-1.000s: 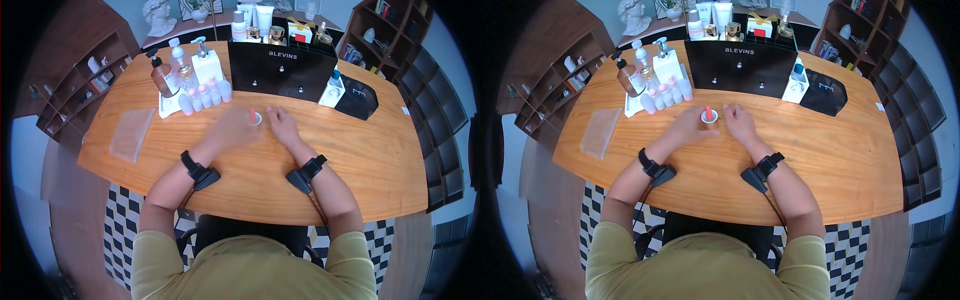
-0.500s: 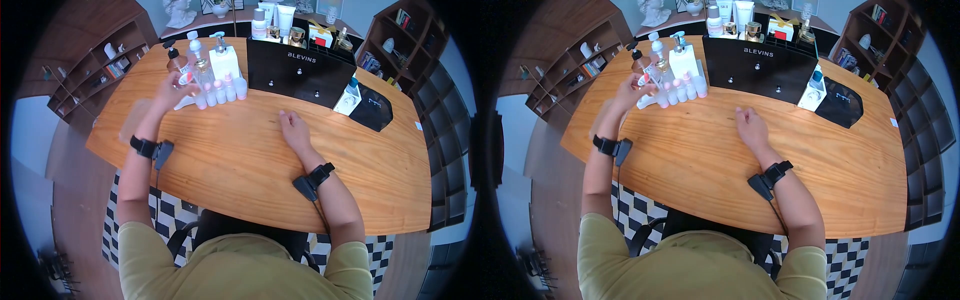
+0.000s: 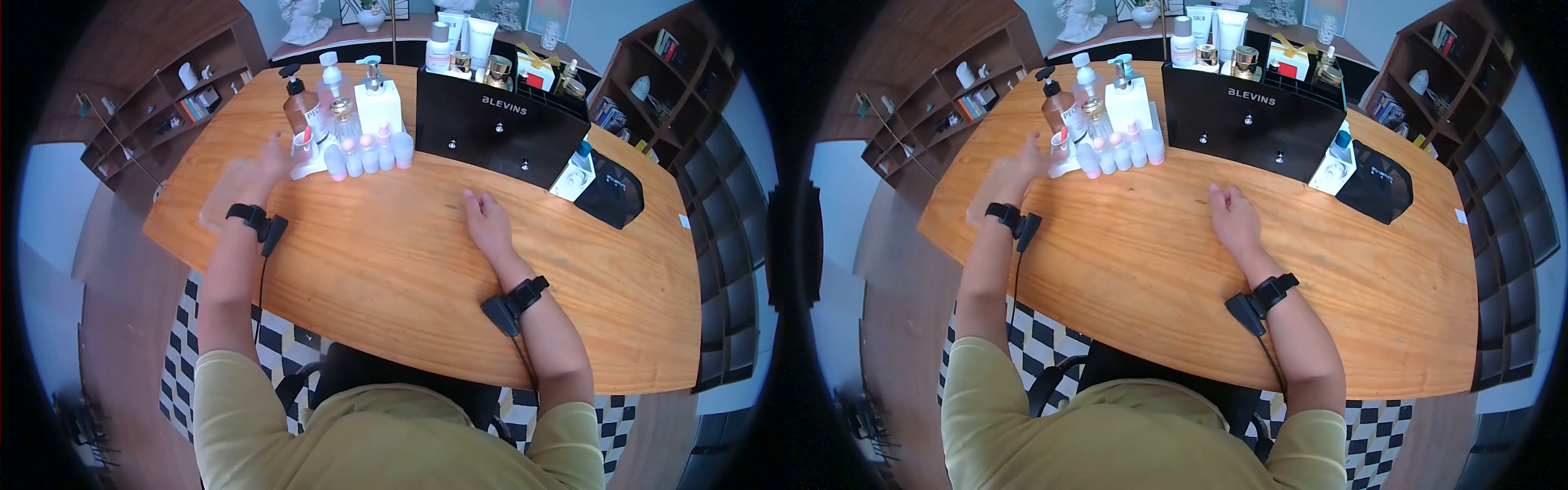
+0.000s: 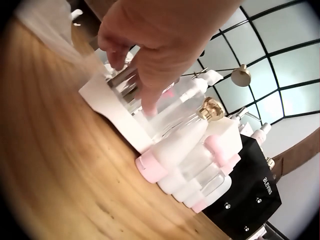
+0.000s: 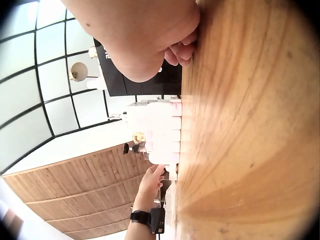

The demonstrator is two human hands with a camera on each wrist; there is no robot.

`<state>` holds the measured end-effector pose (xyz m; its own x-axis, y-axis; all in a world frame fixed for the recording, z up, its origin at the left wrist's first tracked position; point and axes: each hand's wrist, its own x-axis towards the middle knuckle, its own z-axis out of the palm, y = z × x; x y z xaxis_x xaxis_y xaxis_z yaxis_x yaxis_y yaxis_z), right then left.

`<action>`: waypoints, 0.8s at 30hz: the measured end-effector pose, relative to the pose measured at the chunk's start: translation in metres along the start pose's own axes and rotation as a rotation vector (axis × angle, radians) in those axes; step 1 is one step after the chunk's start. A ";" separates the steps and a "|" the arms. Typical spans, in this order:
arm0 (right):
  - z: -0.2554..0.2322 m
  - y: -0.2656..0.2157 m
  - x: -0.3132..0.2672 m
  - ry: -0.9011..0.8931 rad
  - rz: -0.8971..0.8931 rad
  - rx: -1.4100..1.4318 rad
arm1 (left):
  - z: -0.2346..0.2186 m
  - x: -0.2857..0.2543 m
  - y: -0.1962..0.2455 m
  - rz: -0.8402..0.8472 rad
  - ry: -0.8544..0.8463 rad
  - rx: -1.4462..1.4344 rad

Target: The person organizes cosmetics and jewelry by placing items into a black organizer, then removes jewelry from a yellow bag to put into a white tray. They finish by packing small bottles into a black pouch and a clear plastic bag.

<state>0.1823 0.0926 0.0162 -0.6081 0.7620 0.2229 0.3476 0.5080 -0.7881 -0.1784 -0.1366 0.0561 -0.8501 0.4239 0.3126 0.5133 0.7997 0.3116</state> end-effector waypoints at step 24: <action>0.048 -0.099 0.013 -0.042 -0.778 -0.413 | -0.016 -0.154 0.008 0.061 -0.958 -1.056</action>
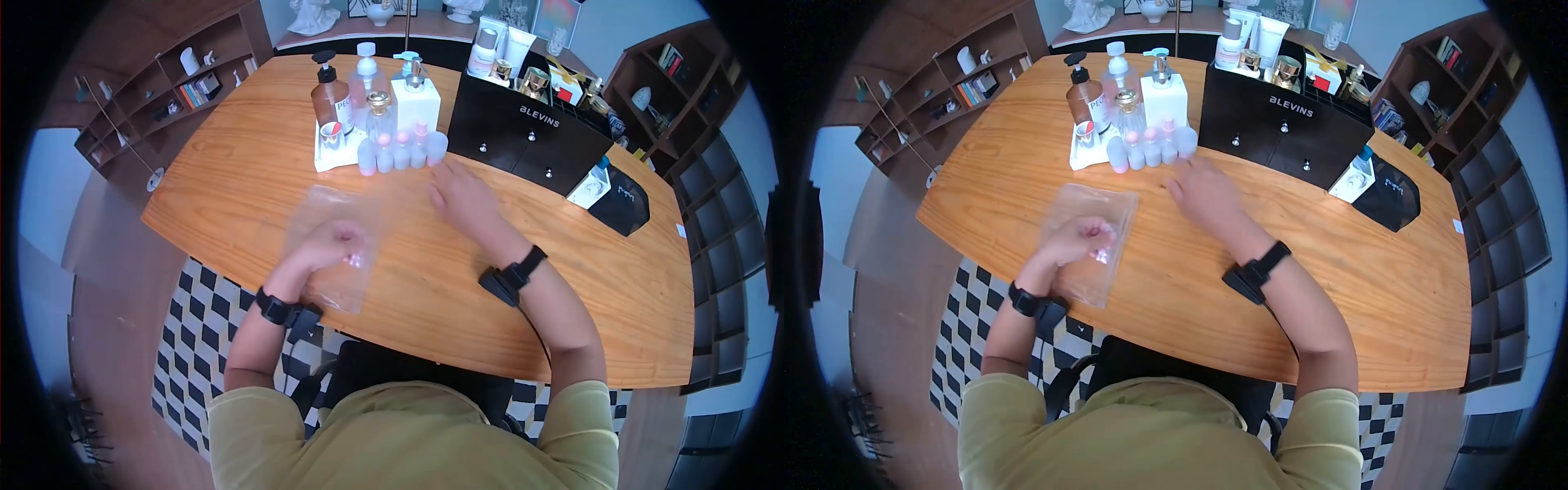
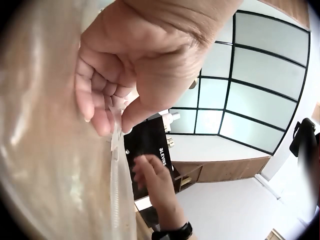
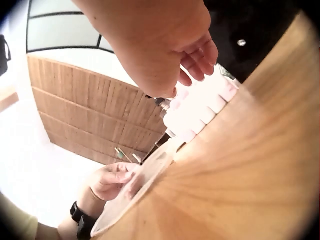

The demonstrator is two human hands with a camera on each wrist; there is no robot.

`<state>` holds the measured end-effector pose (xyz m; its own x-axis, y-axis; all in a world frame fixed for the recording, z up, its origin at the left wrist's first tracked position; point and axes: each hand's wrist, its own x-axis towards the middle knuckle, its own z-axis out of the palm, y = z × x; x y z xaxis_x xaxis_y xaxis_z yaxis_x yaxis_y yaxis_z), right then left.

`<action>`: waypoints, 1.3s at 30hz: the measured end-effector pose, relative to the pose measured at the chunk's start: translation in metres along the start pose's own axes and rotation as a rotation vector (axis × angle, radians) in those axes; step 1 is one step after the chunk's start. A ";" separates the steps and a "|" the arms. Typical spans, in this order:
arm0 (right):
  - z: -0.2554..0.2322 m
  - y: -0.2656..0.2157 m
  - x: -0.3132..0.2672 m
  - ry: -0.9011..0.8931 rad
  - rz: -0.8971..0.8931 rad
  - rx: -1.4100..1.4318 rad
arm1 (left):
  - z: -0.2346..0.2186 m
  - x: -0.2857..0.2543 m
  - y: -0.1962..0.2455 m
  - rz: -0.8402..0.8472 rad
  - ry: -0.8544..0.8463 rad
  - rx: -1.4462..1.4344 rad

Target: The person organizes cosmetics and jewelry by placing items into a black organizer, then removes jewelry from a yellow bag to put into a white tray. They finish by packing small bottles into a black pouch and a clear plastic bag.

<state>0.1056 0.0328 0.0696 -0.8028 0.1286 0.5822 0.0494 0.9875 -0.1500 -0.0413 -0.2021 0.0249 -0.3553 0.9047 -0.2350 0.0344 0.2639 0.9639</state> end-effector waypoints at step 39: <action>0.078 -0.083 -0.036 -0.037 0.486 0.895 | 0.055 -0.022 0.052 0.502 0.514 0.609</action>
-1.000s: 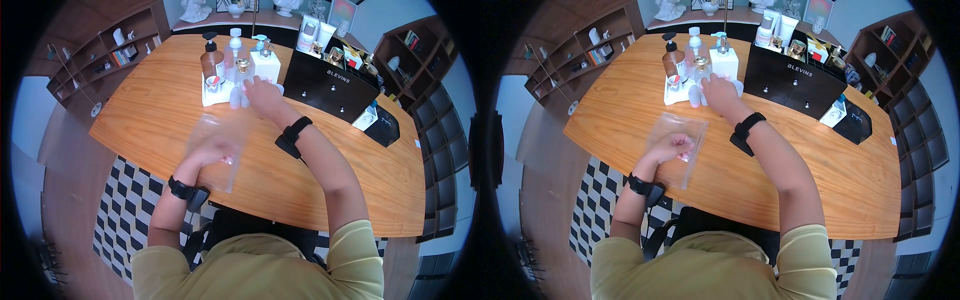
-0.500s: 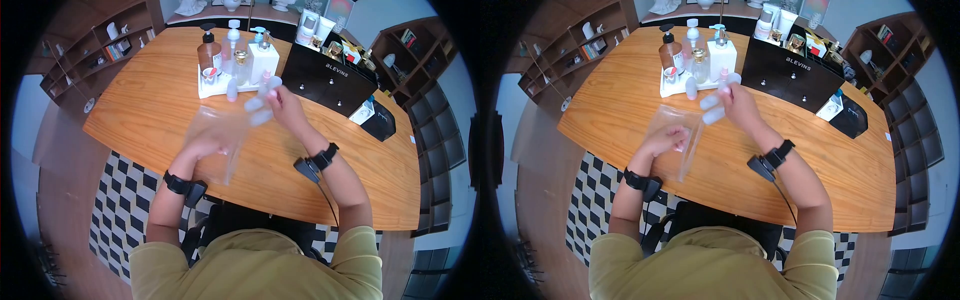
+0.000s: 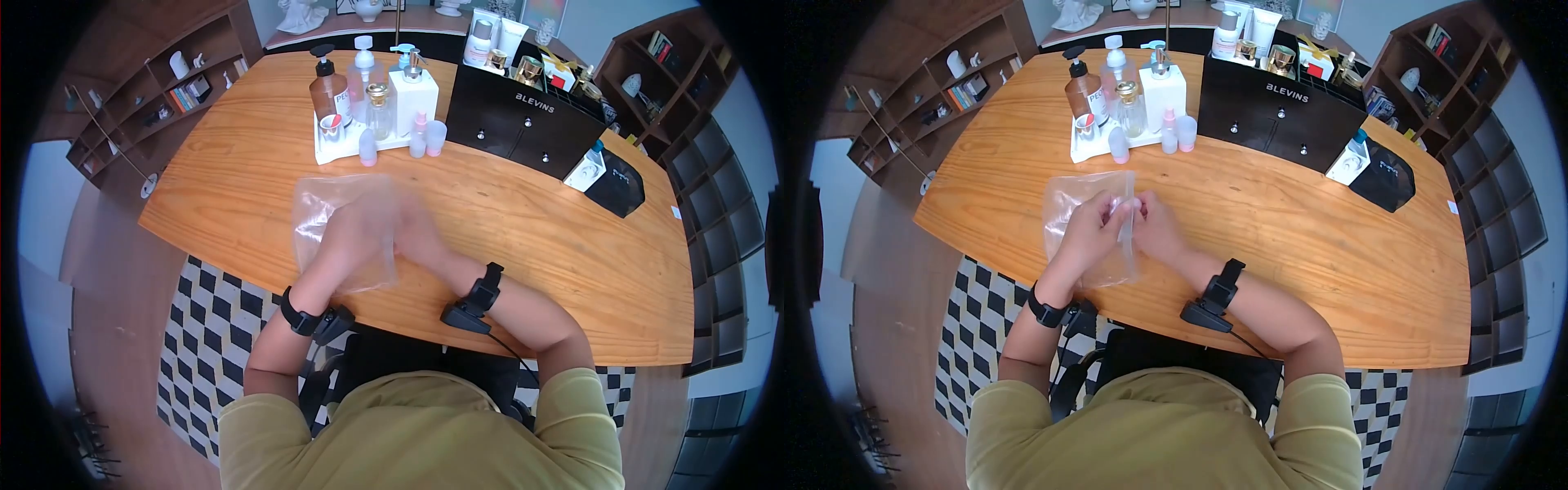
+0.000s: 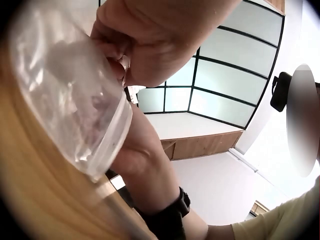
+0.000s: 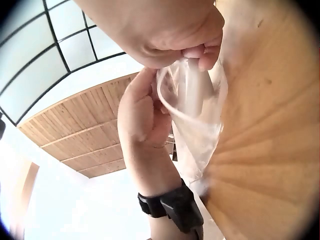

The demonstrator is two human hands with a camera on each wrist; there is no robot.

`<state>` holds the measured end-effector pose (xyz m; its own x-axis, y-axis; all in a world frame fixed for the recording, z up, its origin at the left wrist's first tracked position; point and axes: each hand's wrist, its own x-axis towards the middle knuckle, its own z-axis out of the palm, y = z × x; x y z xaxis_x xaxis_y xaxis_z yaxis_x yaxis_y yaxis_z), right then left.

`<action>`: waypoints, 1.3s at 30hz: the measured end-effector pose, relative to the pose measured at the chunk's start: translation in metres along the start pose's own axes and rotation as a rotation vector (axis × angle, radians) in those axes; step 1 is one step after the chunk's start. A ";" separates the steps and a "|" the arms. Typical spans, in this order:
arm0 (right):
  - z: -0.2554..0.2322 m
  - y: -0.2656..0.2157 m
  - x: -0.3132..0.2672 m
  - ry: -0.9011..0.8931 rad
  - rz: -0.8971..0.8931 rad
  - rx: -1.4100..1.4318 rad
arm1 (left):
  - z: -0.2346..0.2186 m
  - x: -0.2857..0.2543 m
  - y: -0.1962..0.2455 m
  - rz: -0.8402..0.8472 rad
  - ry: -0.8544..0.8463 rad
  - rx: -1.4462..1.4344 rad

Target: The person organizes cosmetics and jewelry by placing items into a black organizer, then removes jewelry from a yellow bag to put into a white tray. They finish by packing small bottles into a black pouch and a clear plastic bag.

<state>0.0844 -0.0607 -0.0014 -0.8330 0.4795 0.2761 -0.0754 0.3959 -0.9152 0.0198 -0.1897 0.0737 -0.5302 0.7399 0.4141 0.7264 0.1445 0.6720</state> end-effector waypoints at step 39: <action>-0.084 -0.019 0.101 0.357 -0.152 -0.786 | 0.039 -0.031 -0.048 -0.390 0.173 -0.598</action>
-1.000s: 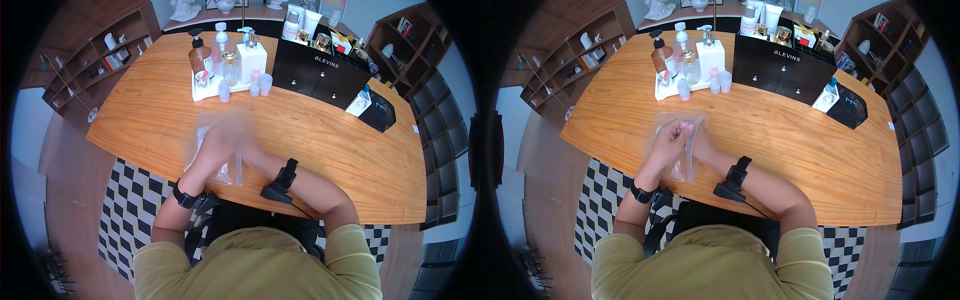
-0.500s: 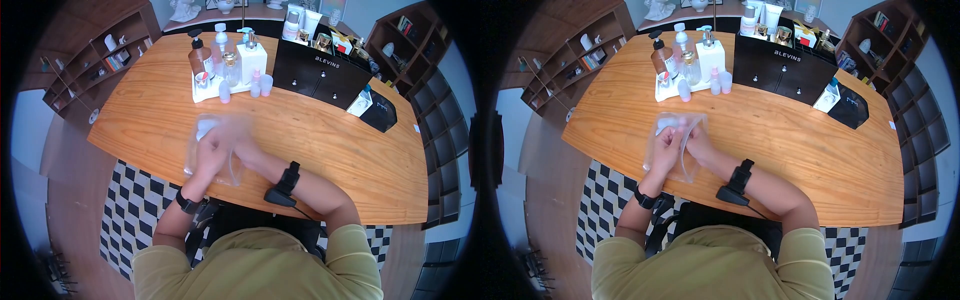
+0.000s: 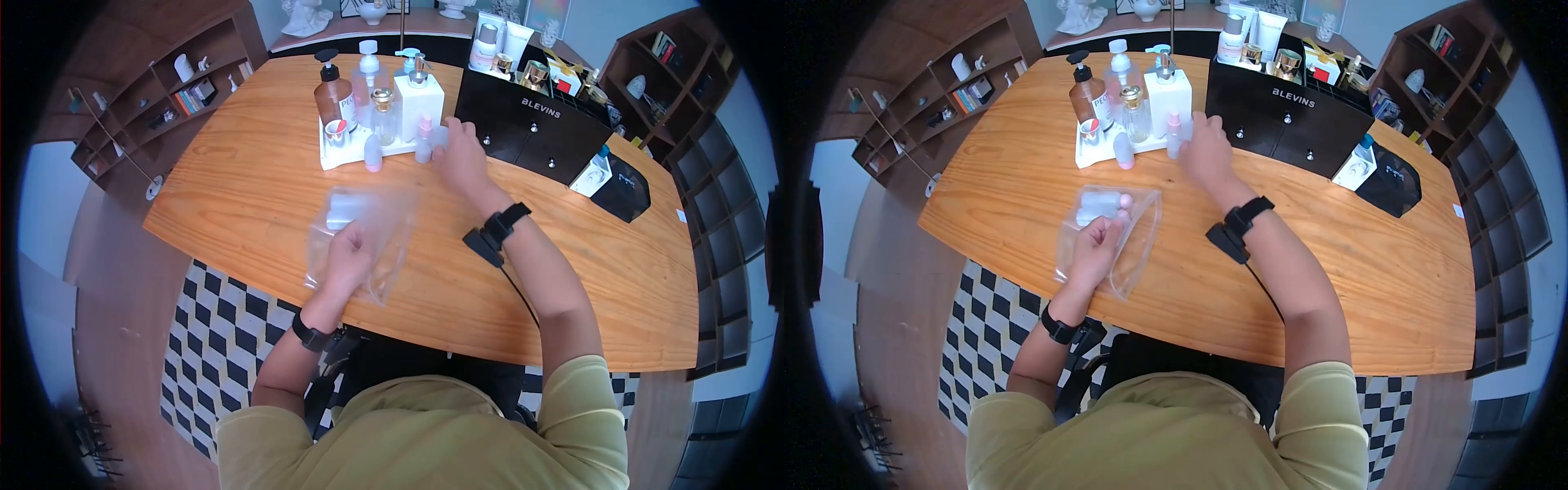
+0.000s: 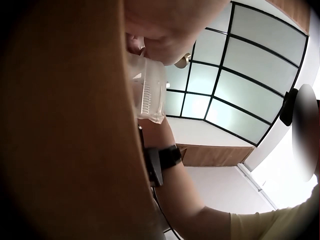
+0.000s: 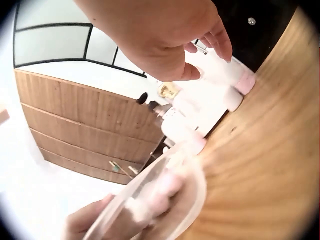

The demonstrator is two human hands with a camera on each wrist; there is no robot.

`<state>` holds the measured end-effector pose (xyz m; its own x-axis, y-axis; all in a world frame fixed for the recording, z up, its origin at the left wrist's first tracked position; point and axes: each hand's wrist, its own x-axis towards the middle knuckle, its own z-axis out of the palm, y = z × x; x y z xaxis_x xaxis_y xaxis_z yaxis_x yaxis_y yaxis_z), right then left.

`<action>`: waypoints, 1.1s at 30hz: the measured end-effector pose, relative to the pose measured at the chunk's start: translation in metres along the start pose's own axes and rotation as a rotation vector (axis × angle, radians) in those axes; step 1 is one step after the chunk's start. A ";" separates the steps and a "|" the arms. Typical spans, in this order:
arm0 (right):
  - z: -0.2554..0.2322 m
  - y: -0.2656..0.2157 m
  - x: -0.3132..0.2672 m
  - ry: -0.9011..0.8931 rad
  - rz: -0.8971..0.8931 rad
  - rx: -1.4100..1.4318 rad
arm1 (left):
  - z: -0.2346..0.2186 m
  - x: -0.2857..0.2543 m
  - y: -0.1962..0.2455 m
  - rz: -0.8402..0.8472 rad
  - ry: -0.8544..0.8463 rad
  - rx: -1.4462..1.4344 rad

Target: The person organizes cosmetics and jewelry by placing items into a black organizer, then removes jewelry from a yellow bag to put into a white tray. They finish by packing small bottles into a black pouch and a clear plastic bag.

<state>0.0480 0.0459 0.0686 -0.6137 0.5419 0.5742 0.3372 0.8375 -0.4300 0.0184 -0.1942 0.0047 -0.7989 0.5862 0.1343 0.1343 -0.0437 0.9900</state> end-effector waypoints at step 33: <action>0.056 -0.030 0.024 -0.445 -0.453 0.087 | -0.007 0.002 -0.007 0.016 -0.039 0.102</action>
<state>-0.0168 0.0298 0.0565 -0.9257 0.0391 0.3764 -0.0728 0.9576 -0.2787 0.0120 -0.1990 -0.0013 -0.7733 0.6169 0.1463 0.2076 0.0283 0.9778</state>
